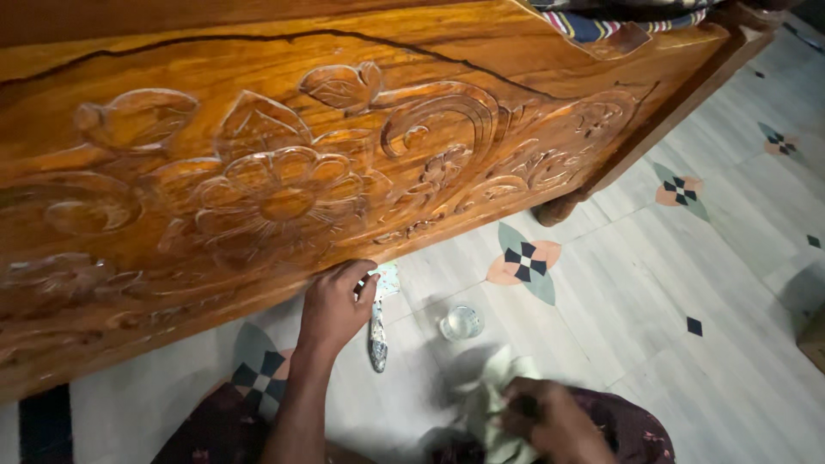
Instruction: The person sits on the floor and cleans the carved floral details on the side of a wooden bed frame. They use a white cloth to wipe the surface and occasionally dip it into a small glass of water on the floor to re-wet it.
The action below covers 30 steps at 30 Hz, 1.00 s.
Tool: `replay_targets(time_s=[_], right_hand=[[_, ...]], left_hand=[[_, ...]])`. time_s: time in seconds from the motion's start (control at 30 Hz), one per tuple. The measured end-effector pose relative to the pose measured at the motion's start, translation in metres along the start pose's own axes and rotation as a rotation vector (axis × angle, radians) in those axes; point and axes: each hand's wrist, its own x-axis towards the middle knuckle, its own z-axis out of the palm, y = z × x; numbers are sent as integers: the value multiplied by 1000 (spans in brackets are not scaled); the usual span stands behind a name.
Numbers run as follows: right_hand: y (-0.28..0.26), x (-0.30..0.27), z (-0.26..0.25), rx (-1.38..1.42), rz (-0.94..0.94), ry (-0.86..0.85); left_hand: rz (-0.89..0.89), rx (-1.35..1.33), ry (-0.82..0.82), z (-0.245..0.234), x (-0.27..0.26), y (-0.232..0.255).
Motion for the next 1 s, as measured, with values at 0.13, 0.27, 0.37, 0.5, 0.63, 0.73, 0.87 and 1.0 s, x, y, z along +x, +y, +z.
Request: replay_targets(time_s=[0.13,0.27,0.37,0.5,0.63,0.73,0.87,1.0], right_hand=[[-41,12,49,382,-278,65],[-94,64,86,751,-386,283],[-138,109,97,1147,-509,381],[-171,144,99,799,-548,920],[-180,165,108,662,-579,1005],[-180,168,122,514,-697,1046],[-182,150,137,153,-893,891],[-179,146,106,49,-889,932]], left_hand=[[36,14,52,-12,-5,-1],[15,-34,103,-24,-4,-5],[16,-59,136,-25,-2,-8],[39,-54,169,-24,7,-15],[-8,-66,128,-24,14,-22],[-86,-93,72,-23,17,-26],[-110,-95,62,-21,19,-25],[-25,-97,99,-25,17,-23]])
